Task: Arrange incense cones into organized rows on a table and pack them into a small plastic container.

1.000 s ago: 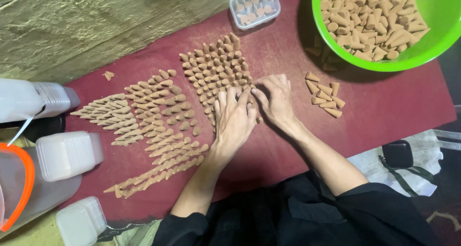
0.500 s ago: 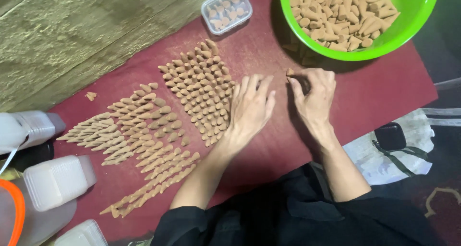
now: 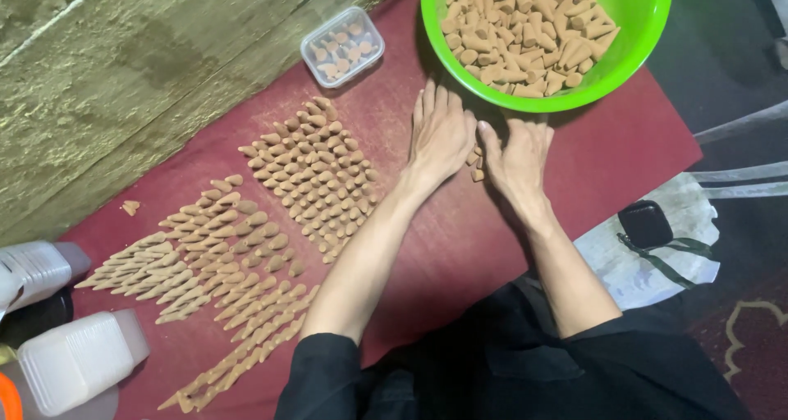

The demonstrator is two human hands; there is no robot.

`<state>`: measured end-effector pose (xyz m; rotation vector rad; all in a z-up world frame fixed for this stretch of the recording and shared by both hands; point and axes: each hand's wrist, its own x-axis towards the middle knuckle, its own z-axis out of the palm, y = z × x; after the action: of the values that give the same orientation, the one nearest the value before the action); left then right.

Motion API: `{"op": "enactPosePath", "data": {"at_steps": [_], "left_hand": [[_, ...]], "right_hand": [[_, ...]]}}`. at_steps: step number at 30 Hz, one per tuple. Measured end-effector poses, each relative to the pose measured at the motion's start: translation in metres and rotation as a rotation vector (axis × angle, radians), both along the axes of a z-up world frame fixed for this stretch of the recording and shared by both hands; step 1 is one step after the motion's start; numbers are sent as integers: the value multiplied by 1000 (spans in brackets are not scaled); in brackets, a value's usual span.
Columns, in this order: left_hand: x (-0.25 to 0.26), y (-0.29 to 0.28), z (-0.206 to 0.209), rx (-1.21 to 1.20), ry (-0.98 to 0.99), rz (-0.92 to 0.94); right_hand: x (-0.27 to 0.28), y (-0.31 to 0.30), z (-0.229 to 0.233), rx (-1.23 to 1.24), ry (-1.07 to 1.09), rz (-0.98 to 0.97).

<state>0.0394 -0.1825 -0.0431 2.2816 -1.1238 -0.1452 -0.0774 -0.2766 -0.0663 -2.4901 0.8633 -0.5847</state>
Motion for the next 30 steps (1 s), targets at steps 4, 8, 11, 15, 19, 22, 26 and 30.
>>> {"op": "enactPosePath", "data": {"at_steps": [4, 8, 11, 15, 19, 22, 26, 30], "left_hand": [[10, -2, -41, -20, -1, -70], [15, 12, -32, -79, 116, -164], [11, 27, -12, -113, 215, -234], [2, 47, 11, -134, 304, -324], [-17, 62, 15, -117, 335, -331], [-34, 76, 27, -157, 340, -275], [-67, 93, 36, -98, 178, -27], [-102, 100, 28, -46, 167, 120]], "right_hand": [[2, -1, -7, 64, 100, 11], [-2, 7, 30, 167, -74, 230], [-15, 7, 41, 282, -154, 348], [-34, 10, 49, 406, -210, 420], [-62, 16, 45, 362, -267, 344], [-83, 21, 42, 305, -311, 251], [-100, 30, 39, 203, -307, 130], [-110, 37, 30, 237, -274, 86]]}}
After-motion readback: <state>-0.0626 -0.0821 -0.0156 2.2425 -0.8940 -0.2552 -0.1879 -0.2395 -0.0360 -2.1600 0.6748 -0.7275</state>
